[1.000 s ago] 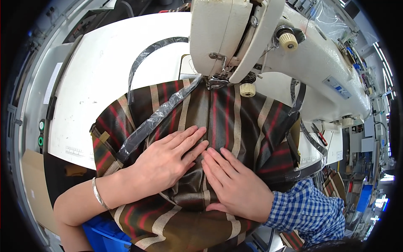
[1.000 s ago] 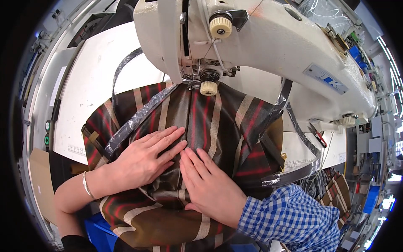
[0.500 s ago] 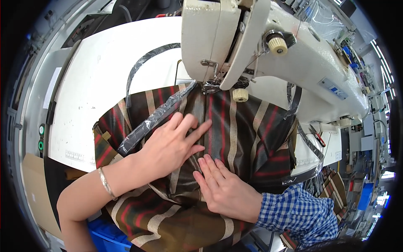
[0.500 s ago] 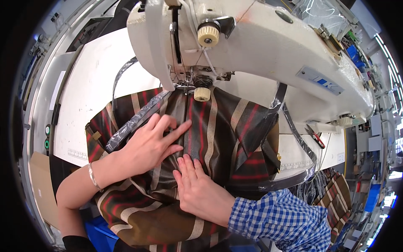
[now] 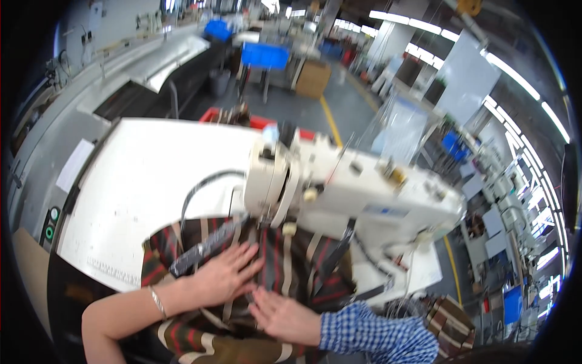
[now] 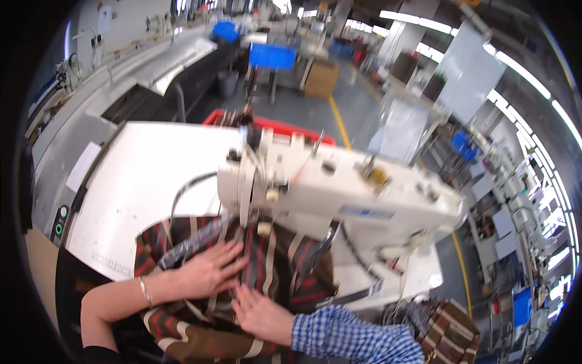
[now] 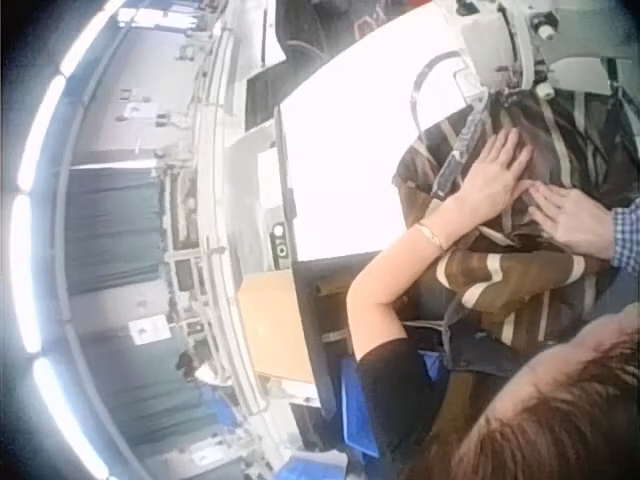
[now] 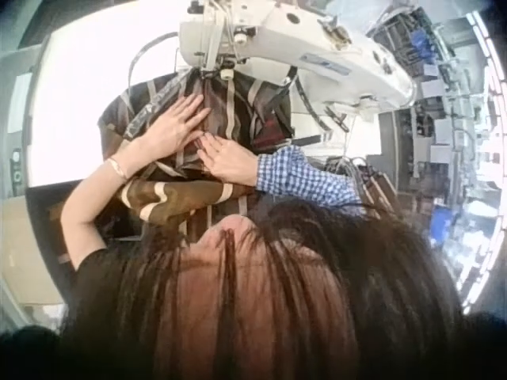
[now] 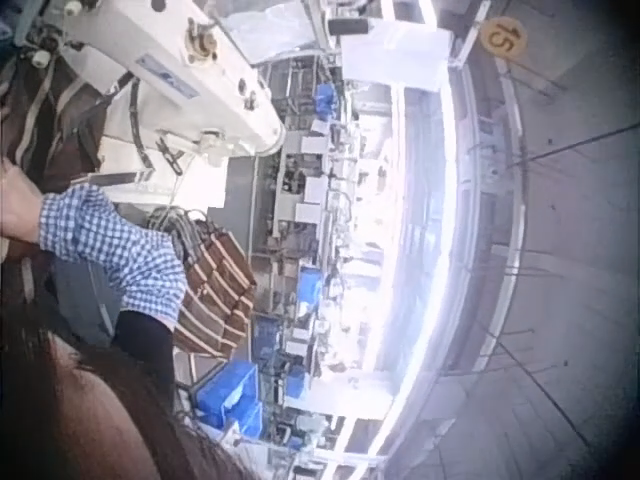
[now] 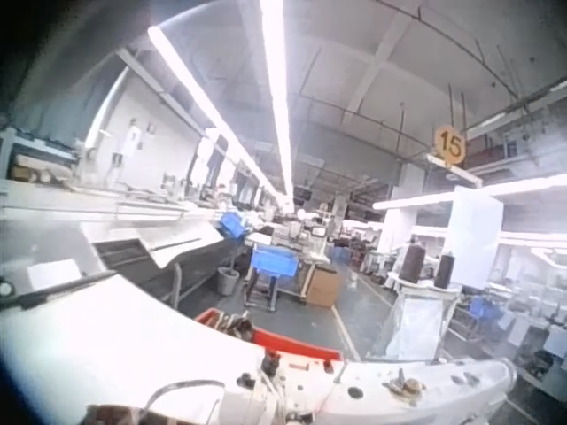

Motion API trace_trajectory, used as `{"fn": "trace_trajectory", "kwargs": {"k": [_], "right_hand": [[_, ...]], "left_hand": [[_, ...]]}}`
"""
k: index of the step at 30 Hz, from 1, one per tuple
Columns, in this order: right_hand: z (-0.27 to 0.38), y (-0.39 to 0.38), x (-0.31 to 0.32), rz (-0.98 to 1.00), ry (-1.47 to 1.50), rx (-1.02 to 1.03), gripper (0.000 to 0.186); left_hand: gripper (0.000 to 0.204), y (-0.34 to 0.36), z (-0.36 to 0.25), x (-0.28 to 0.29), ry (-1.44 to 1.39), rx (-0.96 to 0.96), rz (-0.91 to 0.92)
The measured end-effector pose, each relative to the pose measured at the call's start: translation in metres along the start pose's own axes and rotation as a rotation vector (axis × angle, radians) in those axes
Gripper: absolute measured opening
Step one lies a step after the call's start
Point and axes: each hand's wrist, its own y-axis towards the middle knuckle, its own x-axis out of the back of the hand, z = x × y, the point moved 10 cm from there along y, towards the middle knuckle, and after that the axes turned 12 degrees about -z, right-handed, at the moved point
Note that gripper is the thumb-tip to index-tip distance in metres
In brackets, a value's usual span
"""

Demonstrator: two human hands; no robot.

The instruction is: Sewing a striped fabric bag using an industrial sewing machine.

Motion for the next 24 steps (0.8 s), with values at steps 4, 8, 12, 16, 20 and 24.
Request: {"fn": "trace_trajectory", "kwargs": {"k": [4, 8, 12, 16, 20, 24], "right_hand": [[0.001, -0.005, -0.009, 0.029, 0.025, -0.008, 0.041], [-0.010, 0.001, -0.006, 0.201, 0.062, -0.024, 0.039], [-0.019, 0.008, -0.005, 0.347, 0.117, -0.037, 0.038], [-0.013, 0.003, -0.003, 0.189, 0.096, -0.047, 0.037], [-0.006, 0.006, 0.003, 0.077, 0.192, -0.015, 0.037], [-0.007, 0.007, 0.001, 0.111, 0.192, -0.041, 0.037]], "left_hand": [[0.055, -0.018, -0.003, -0.010, -0.031, -0.019, 0.023], [0.057, -0.013, 0.003, -0.017, -0.048, -0.056, 0.089], [0.058, -0.015, 0.003, -0.023, 0.001, -0.090, 0.185], [0.057, -0.026, -0.007, -0.024, 0.070, -0.162, 0.192], [0.051, -0.027, -0.008, -0.016, -0.106, -0.050, 0.270], [0.051, -0.009, -0.004, -0.001, 0.018, -0.001, 0.153]]}}
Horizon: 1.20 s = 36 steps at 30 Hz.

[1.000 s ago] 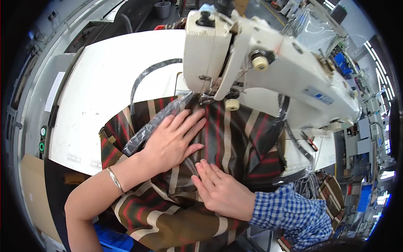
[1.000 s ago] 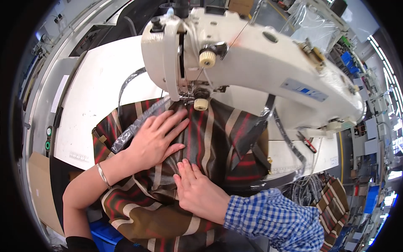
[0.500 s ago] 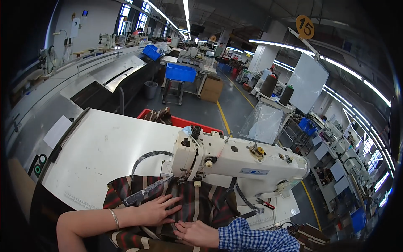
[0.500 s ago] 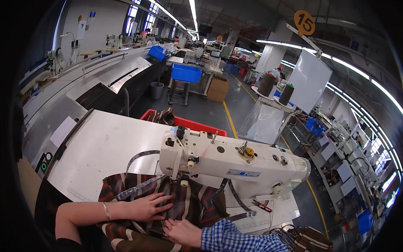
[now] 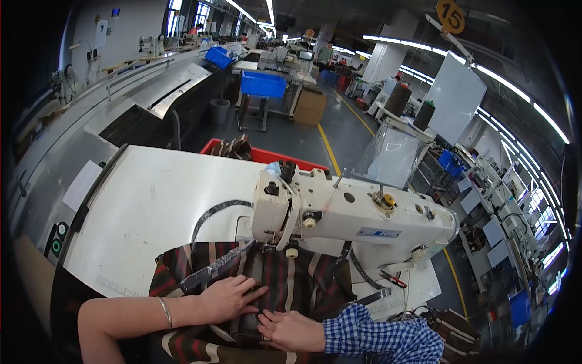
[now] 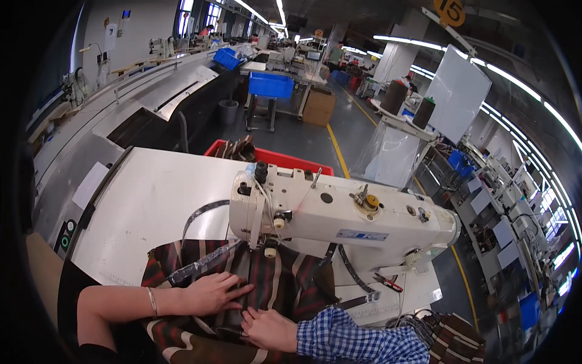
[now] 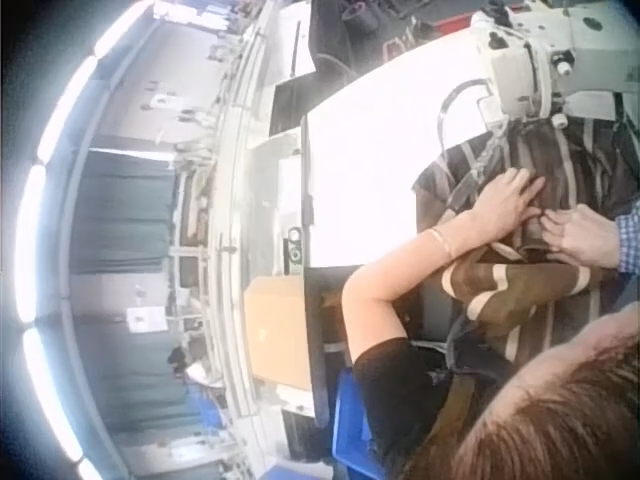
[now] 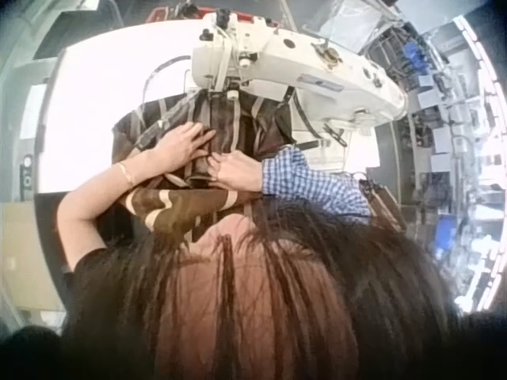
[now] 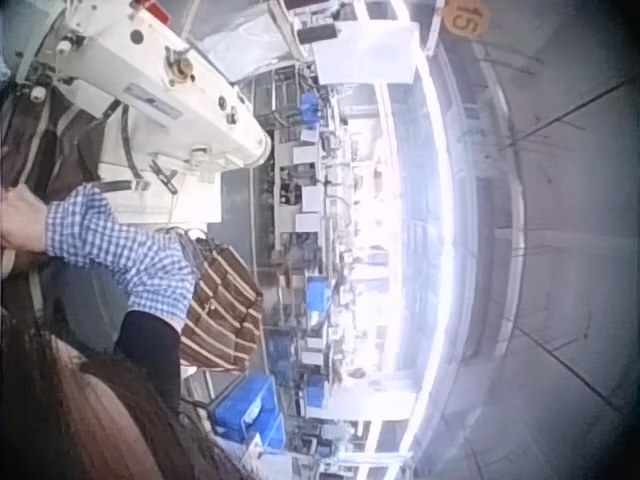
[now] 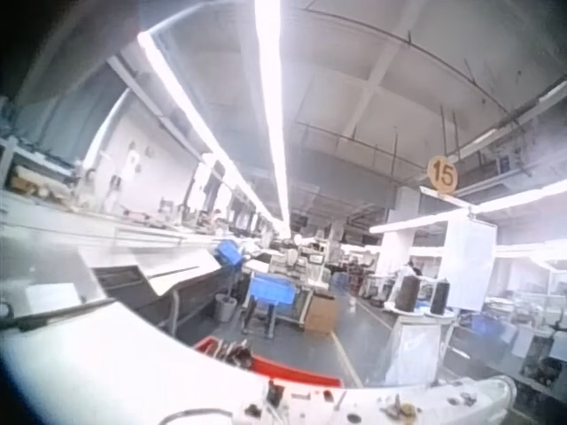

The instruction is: Sewing a striped fabric bag using an industrial sewing machine.

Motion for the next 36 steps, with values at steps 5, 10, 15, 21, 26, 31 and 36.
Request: {"fn": "trace_trajectory", "kwargs": {"k": [5, 10, 15, 21, 26, 31, 36], "right_hand": [[-0.006, 0.000, 0.014, 0.061, -0.007, -0.105, 0.043], [-0.010, 0.003, 0.014, 0.081, 0.086, -0.114, 0.040], [-0.005, 0.004, 0.020, 0.068, 0.082, -0.119, 0.035], [-0.005, -0.001, 0.018, 0.128, 0.093, -0.115, 0.046], [-0.004, 0.005, 0.026, 0.127, 0.104, -0.087, 0.046], [-0.007, 0.007, 0.029, 0.119, 0.107, -0.088, 0.045], [-0.012, 0.012, 0.041, -0.180, -0.140, -0.005, 0.028]], "left_hand": [[0.057, 0.008, -0.002, 0.012, -0.004, 0.018, -0.031], [0.060, 0.013, 0.009, 0.009, -0.172, 0.067, 0.069], [0.057, 0.012, 0.000, 0.010, -0.137, 0.069, 0.100], [0.062, 0.011, 0.001, 0.008, -0.202, 0.133, 0.138], [0.062, 0.012, 0.004, 0.009, -0.233, 0.136, 0.168], [0.063, 0.015, 0.005, 0.010, -0.228, 0.143, 0.151], [0.057, 0.018, 0.005, 0.010, -0.204, 0.126, 0.142]]}}
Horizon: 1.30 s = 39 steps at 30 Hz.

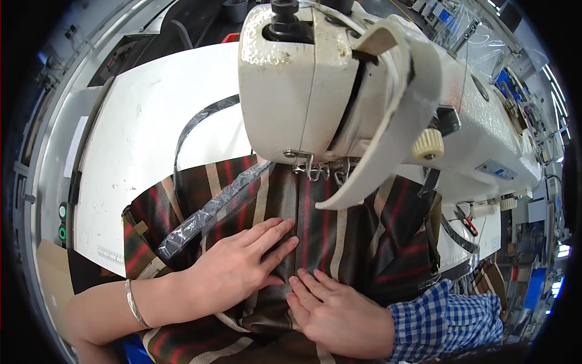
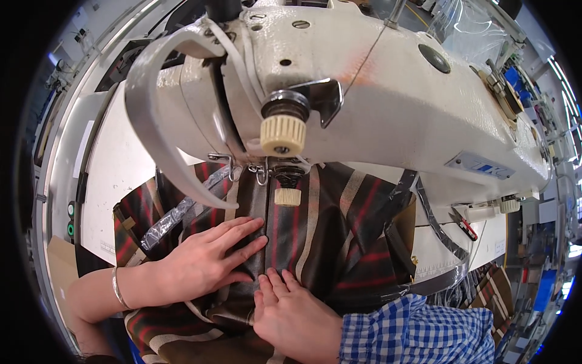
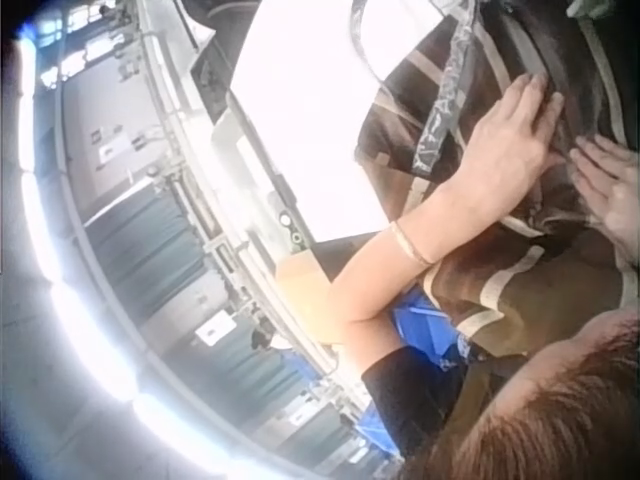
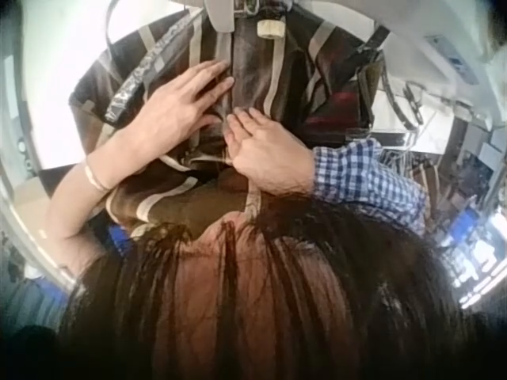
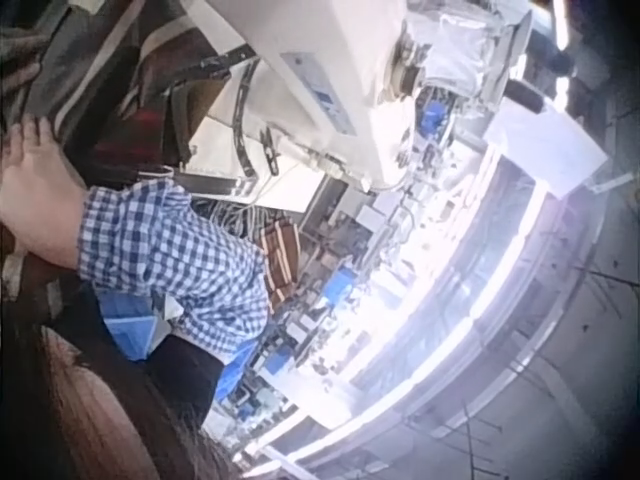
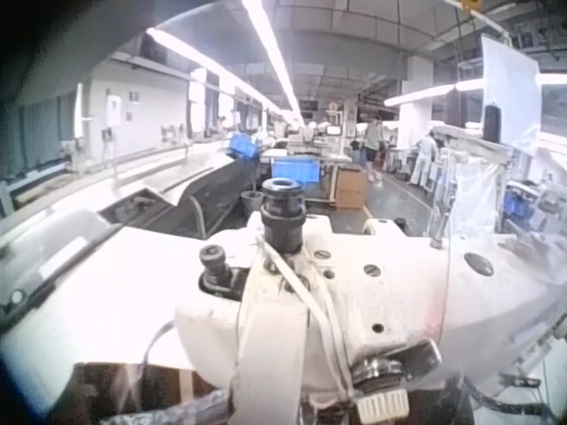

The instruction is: Sewing a striped fabric bag using an industrial sewing machine.

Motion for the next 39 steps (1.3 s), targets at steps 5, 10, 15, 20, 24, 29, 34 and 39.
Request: {"fn": "trace_trajectory", "kwargs": {"k": [5, 10, 15, 20, 24, 29, 34, 39], "right_hand": [[-0.001, -0.008, -0.011, 0.337, 0.239, -0.058, 0.047], [-0.008, -0.010, -0.014, 0.369, 0.257, -0.051, 0.049], [-0.016, -0.008, -0.016, 0.384, 0.309, -0.074, 0.050], [-0.018, -0.006, -0.019, 0.404, 0.284, -0.096, 0.051], [-0.024, -0.006, -0.024, 0.423, 0.259, -0.112, 0.053], [-0.031, -0.003, -0.023, 0.366, 0.295, -0.122, 0.043], [-0.034, -0.001, -0.021, 0.289, 0.316, -0.139, 0.031], [-0.043, 0.002, -0.016, 0.234, 0.291, -0.144, 0.031]], "left_hand": [[0.058, 0.003, 0.001, 0.002, 0.011, 0.003, 0.000], [0.059, 0.008, 0.005, 0.003, -0.003, 0.013, -0.001], [0.060, 0.014, 0.010, 0.004, -0.005, 0.005, 0.014], [0.063, 0.016, 0.013, 0.005, -0.008, 0.007, 0.015], [0.060, 0.019, 0.017, 0.007, 0.020, 0.000, 0.002], [0.060, 0.022, 0.023, 0.010, -0.024, 0.023, 0.004], [0.060, 0.024, 0.026, 0.009, -0.005, -0.012, -0.011], [0.061, 0.028, 0.030, 0.011, 0.007, 0.009, -0.011]]}}
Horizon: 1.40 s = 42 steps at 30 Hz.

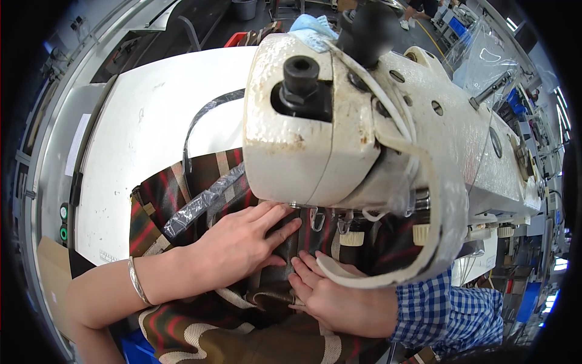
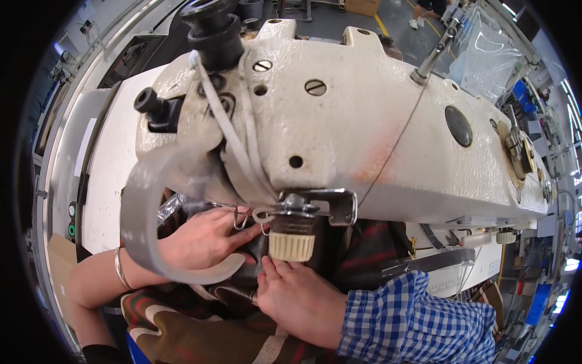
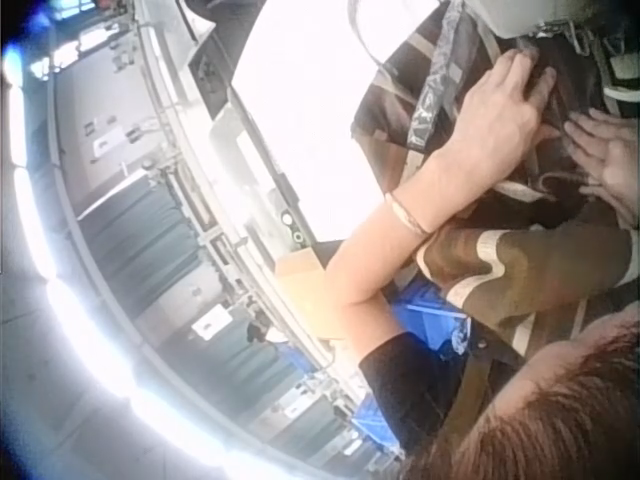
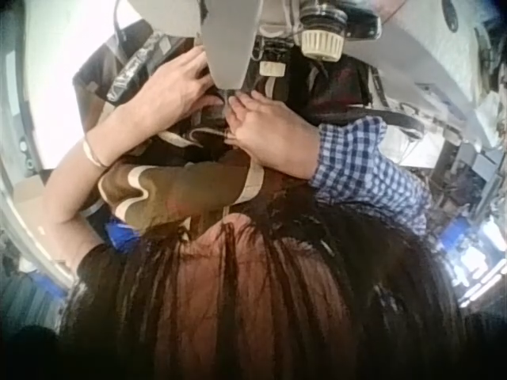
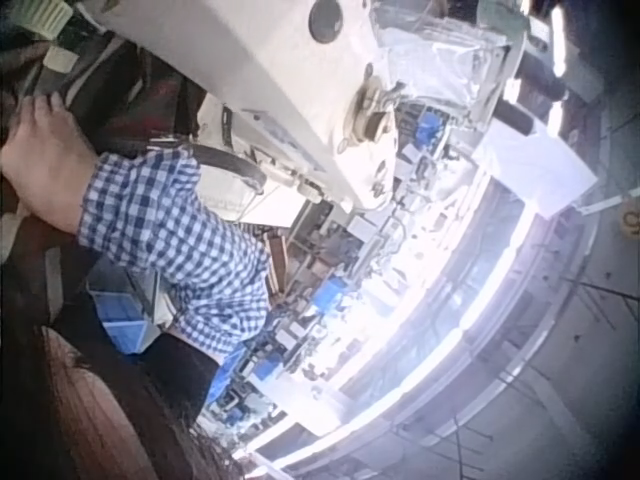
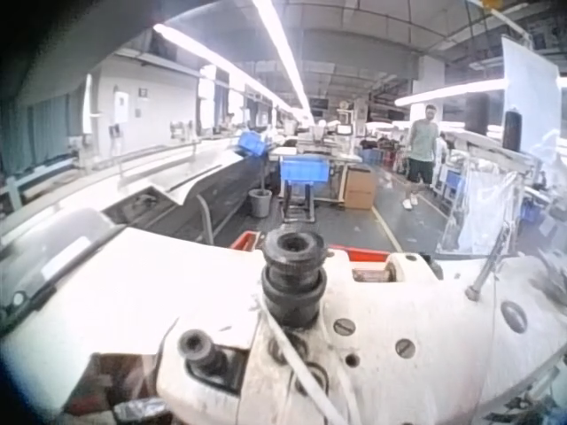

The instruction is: Sewing a striped fabric bag using an industrial sewing machine.

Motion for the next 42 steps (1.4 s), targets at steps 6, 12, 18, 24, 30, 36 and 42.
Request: {"fn": "trace_trajectory", "kwargs": {"k": [6, 12, 18, 24, 30, 36, 42], "right_hand": [[-0.018, 0.001, -0.018, 0.378, 0.123, -0.137, 0.053], [-0.019, 0.002, -0.019, 0.474, 0.043, -0.038, 0.056], [-0.036, -0.002, -0.023, 0.257, 0.383, -0.248, 0.055], [-0.048, -0.008, -0.017, 0.244, 0.588, -0.410, 0.050], [-0.055, -0.007, 0.002, -0.133, 0.608, -0.299, 0.024], [-0.057, -0.055, 0.015, -0.149, 0.453, -0.250, 0.027], [-0.069, -0.053, 0.012, -0.151, 0.367, -0.175, 0.030]], "left_hand": [[0.061, 0.005, 0.008, -0.002, -0.055, 0.046, 0.022], [0.058, 0.008, 0.010, -0.001, -0.015, 0.021, -0.008], [0.048, 0.004, 0.011, -0.007, -0.043, -0.059, -0.081], [0.034, 0.018, 0.005, 0.015, -0.041, -0.107, -0.090], [0.022, 0.021, 0.019, 0.010, -0.134, 0.016, -0.048], [0.013, 0.014, 0.020, 0.005, -0.226, -0.140, -0.052], [0.013, 0.021, 0.025, 0.019, -0.193, -0.192, -0.138]]}}
